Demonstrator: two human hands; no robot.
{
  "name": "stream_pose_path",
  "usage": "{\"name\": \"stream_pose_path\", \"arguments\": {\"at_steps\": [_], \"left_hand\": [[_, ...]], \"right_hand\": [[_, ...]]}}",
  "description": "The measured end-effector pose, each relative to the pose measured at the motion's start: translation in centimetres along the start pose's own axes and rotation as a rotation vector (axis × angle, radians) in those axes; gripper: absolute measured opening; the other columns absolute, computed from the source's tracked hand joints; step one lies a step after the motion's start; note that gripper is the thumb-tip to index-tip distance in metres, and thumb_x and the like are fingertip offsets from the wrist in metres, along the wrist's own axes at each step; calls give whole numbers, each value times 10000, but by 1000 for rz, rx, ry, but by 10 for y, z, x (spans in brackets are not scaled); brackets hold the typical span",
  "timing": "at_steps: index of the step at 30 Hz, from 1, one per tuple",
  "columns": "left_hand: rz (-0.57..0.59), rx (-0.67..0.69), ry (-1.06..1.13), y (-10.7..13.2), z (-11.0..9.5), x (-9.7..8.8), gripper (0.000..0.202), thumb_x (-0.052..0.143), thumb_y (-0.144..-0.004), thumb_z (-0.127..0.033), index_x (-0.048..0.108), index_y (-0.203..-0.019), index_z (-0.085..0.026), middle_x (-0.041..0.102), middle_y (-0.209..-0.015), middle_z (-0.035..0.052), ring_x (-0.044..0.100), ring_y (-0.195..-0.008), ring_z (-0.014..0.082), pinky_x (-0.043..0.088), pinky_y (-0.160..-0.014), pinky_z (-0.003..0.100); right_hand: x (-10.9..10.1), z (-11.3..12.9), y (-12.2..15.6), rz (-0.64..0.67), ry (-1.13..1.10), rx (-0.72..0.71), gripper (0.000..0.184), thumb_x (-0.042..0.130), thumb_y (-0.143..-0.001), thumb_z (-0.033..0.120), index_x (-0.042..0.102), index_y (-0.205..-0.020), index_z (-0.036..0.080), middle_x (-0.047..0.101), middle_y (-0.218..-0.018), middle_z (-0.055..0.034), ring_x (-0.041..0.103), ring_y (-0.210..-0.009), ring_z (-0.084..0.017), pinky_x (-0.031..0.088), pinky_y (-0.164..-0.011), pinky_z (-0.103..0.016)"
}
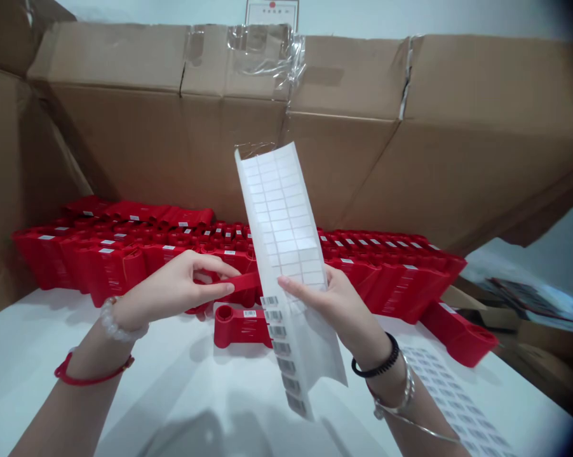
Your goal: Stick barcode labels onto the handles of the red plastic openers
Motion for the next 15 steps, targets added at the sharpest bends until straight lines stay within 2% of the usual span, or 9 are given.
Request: {"name": "stream_pose_path", "arguments": {"at_steps": [3,6,9,15], "left_hand": [[-87,-10,52,1,-2,-1,318,705,-819,-455,733,-1034,-223,662,-712,10,606,-580,117,484,-502,183],[-184,41,99,2,-3,-3,290,764,-767,-449,728,-930,-213,678,-795,12,609,-578,109,506,-520,188],[-244,77,193,2,-3,-5,297,776,-757,-457,705,-933,-229,681,-868,3,605,-553,103,518,-518,202],[-409,87,279,1,1,-7,334,802,-730,-460,677,-966,-258,662,-830,-21,624,-573,109,531,-549,199]], "right_hand": [[3,1,2,-63,-38,-11,400,813,-744,414,737,-1072,197,728,-1095,-88,712,-972,-278,590,-824,-394],[6,1,3,-114,-80,6,425,830,-719,427,740,-1067,200,728,-1095,-90,715,-957,-281,584,-846,-412],[8,0,4,-145,-109,37,428,827,-720,451,745,-1059,204,732,-1078,-88,716,-949,-282,569,-890,-434],[10,-5,3,2,-245,113,426,807,-763,428,727,-1132,229,710,-1155,-73,719,-947,-264,573,-884,-406]]}}
Point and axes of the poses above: each hand's wrist, its own y-axis away from the middle knuckle, its own x-axis out of the palm, z = x × y, the point moved 2 cm from there along -y, towards the middle knuckle
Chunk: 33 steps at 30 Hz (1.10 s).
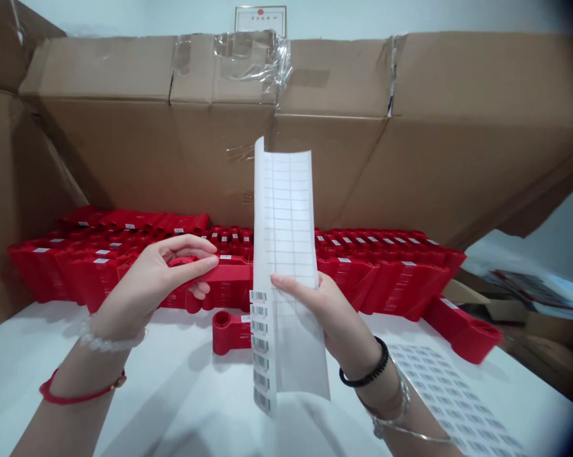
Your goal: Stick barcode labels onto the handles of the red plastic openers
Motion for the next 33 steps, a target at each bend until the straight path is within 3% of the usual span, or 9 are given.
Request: {"name": "stream_pose_path", "arguments": {"at_steps": [5,9,11,13,15,17,24,28,33], "left_hand": [[-156,104,-188,6,-5,1,412,702,-783,-601,643,-1057,-298,670,-1114,-14,681,-939,182,556,-755,247],[-436,312,-552,24,-18,3,446,686,-789,-609,581,-1118,-327,614,-1229,-37,564,-1175,243,486,-934,372],[-339,326,-617,30,-20,9,453,656,-823,-600,546,-1172,-331,582,-1287,-38,518,-1233,244,444,-1006,402],[-76,260,-506,30,-17,17,455,647,-849,-565,532,-1198,-296,588,-1300,-7,529,-1230,235,460,-1018,395],[132,192,-335,28,-13,24,444,665,-859,-499,537,-1206,-253,621,-1266,34,582,-1172,231,522,-955,370],[217,150,-196,24,-9,28,409,688,-859,-418,557,-1193,-222,653,-1219,56,632,-1097,225,576,-850,328],[280,119,-34,20,-12,33,280,708,-837,-216,615,-1097,-172,706,-1104,45,691,-913,166,589,-743,237],[274,144,-41,22,-13,36,366,697,-843,-210,609,-1195,-161,704,-1112,64,690,-902,172,579,-721,240],[264,147,-73,20,-7,39,380,697,-848,-272,601,-1203,-179,692,-1118,60,675,-940,199,580,-767,293]], "right_hand": [[1,1,0,-59,-13,-53,429,796,-777,418,725,-1144,208,703,-1170,-84,697,-1025,-271,561,-925,-408],[3,4,3,-90,73,-120,405,814,-750,406,744,-1103,221,710,-1153,-64,663,-1110,-270,548,-965,-402],[7,5,6,-51,98,-122,376,808,-758,385,747,-1095,229,715,-1140,-55,671,-1098,-261,557,-955,-395],[13,6,10,11,90,-103,343,801,-768,341,750,-1087,225,721,-1121,-52,685,-1067,-252,580,-911,-368],[18,7,13,62,67,-80,323,801,-764,275,754,-1078,216,732,-1083,-51,702,-1026,-239,601,-844,-320],[21,7,15,91,47,-61,335,801,-751,209,754,-1083,213,740,-1051,-47,714,-990,-222,607,-792,-275],[22,12,16,153,28,-75,331,768,-772,134,752,-1086,239,752,-997,-17,729,-925,-172,593,-703,-180],[23,14,16,203,28,-73,360,757,-770,101,748,-1098,250,753,-989,-9,730,-919,-178,598,-718,-198],[22,11,14,133,92,-91,311,780,-750,118,762,-1039,228,749,-1017,-11,720,-959,-179,594,-815,-233]]}}
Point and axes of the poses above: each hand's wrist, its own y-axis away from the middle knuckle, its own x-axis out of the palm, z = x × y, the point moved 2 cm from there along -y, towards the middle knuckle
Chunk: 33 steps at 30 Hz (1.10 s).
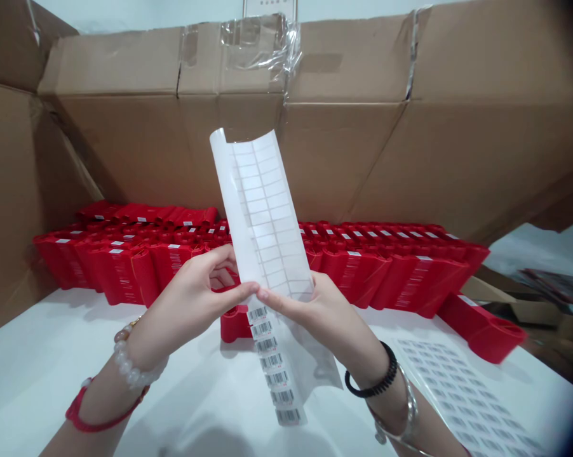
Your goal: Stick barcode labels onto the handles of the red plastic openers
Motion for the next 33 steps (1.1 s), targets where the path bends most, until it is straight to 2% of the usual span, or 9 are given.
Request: {"name": "stream_pose_path", "arguments": {"at_steps": [3,6,9,11,16,19,23,27,33], "left_hand": [[46,15,-136,1,1,-3,355,619,-909,-350,583,-1240,-228,658,-1209,50,647,-1021,206,557,-830,307],[110,16,-435,10,0,-14,364,505,-965,-458,562,-1282,-288,606,-1305,31,582,-1152,224,483,-966,346],[31,-5,-690,21,-1,-33,440,541,-921,-556,564,-1260,-276,598,-1305,47,554,-1182,267,444,-986,377],[-19,0,-764,26,1,-46,452,589,-896,-551,549,-1264,-293,585,-1321,35,539,-1195,266,440,-971,360],[67,147,-622,22,4,-61,455,652,-885,-473,512,-1302,-359,542,-1348,-17,513,-1213,192,420,-995,261],[48,156,-456,16,2,-58,371,623,-917,-435,521,-1259,-336,580,-1175,-7,570,-990,136,471,-855,217],[20,122,-350,14,-1,-51,310,577,-948,-429,513,-1228,-314,559,-920,-11,524,-768,113,452,-682,203],[-5,137,-324,17,-1,-47,292,523,-975,-438,493,-1237,-312,528,-914,-1,501,-758,117,436,-656,205],[2,106,-301,22,-6,-41,307,474,-992,-458,473,-1252,-295,514,-929,8,517,-766,112,442,-636,204]], "right_hand": [[0,-2,-1,-9,-9,-6,283,786,-773,216,756,-1053,237,745,-1038,-12,720,-961,-187,603,-804,-253],[-2,-2,-1,-9,-3,-12,271,779,-792,309,754,-1051,236,741,-1054,-27,726,-929,-200,610,-790,-284],[-9,-1,0,-35,37,-8,273,780,-794,346,756,-1039,227,742,-1049,-39,732,-883,-214,611,-790,-322],[-16,-1,-1,-62,47,-6,293,791,-785,368,755,-1043,233,743,-1043,-41,733,-855,-214,609,-794,-335],[-32,-2,-5,-108,0,65,399,820,-750,419,739,-1088,225,743,-1036,-70,729,-882,-242,607,-802,-356],[-37,-1,-6,-115,-69,79,429,815,-758,418,726,-1126,216,743,-1029,-84,724,-915,-260,605,-819,-373],[-38,0,-5,-97,-115,85,427,801,-774,414,719,-1145,220,727,-1091,-97,717,-948,-277,607,-812,-385],[-39,-2,-4,-83,-99,68,404,789,-787,408,721,-1146,235,739,-1037,-84,721,-925,-262,610,-801,-375],[-41,-4,-5,-113,-37,39,373,781,-792,431,739,-1112,243,748,-871,-60,724,-758,-215,607,-784,-359]]}}
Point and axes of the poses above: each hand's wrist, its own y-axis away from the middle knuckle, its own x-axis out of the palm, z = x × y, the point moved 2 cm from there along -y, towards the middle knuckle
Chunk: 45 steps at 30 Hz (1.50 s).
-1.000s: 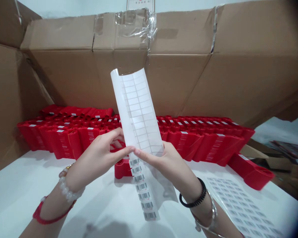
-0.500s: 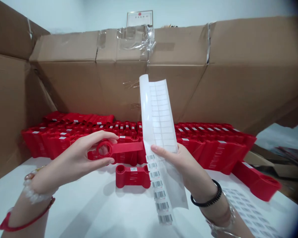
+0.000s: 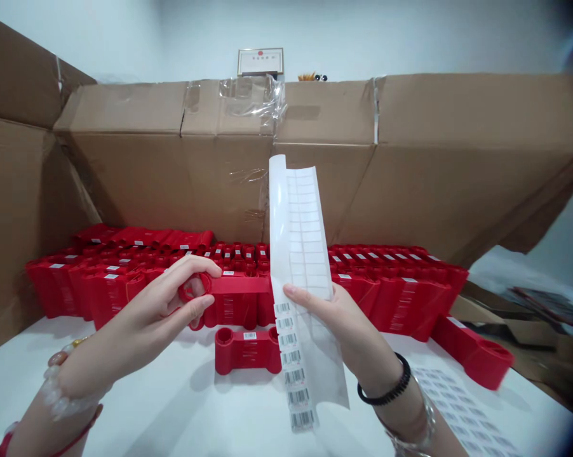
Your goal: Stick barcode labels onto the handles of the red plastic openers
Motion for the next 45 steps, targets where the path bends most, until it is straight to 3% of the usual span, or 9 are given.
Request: {"name": "stream_pose_path", "arguments": {"at_steps": [7,12,21,24,27,30,35,40,45], "left_hand": [[12,-52,112,0,-2,-3,321,493,-987,-451,467,-1251,-270,516,-789,-22,545,-686,100,452,-616,193],[-70,38,37,-1,0,-3,283,539,-971,-421,502,-1211,-276,562,-808,-16,571,-725,104,477,-664,174],[-30,-13,168,-8,5,7,454,477,-987,-454,376,-1398,-291,578,-654,-22,609,-584,151,514,-534,240],[-302,121,-190,-8,1,5,417,532,-955,-407,463,-1345,-276,584,-1119,82,638,-1041,240,563,-856,359],[-565,318,-610,1,-21,12,353,555,-930,-301,543,-1273,-216,329,-1429,96,355,-1382,310,322,-1169,409],[-598,340,-539,10,-43,33,205,541,-937,-241,577,-1138,-230,499,-1236,47,513,-1182,210,421,-1032,312],[-395,148,-341,3,-45,73,83,560,-948,-275,557,-1031,-269,608,-984,-41,585,-882,104,488,-714,223],[-440,140,-267,-5,-31,81,85,573,-930,-206,549,-990,-260,607,-881,-72,571,-820,74,470,-681,202],[-483,226,-297,-7,-31,83,92,575,-925,-167,537,-961,-242,582,-846,-78,533,-783,84,442,-697,249]], "right_hand": [[7,14,12,-103,38,-21,462,823,-728,470,735,-1104,216,748,-982,-84,730,-823,-245,605,-800,-393],[7,19,14,-111,59,-86,424,821,-732,456,745,-1074,217,746,-1012,-75,726,-883,-245,603,-806,-375],[6,18,16,-212,44,-125,386,825,-730,443,754,-1061,258,740,-1062,-45,710,-987,-257,590,-871,-379],[8,15,15,-238,36,-141,381,833,-721,433,757,-1042,243,735,-1082,-45,703,-1010,-252,585,-891,-371],[11,13,15,-319,33,-181,378,835,-717,425,757,-1034,234,739,-1070,-42,702,-1015,-240,588,-886,-345],[17,12,16,-356,15,-246,322,822,-737,413,764,-997,233,750,-1019,-31,718,-956,-212,603,-808,-282],[31,11,23,-469,27,-268,244,847,-698,353,772,-883,213,761,-877,-19,733,-784,-183,590,-603,-190],[39,15,27,-544,83,-344,144,828,-717,338,767,-761,215,756,-811,-3,726,-724,-165,570,-563,-158],[36,10,24,-549,134,-305,207,832,-704,387,772,-785,206,752,-786,-19,713,-659,-171,557,-506,-167]]}}
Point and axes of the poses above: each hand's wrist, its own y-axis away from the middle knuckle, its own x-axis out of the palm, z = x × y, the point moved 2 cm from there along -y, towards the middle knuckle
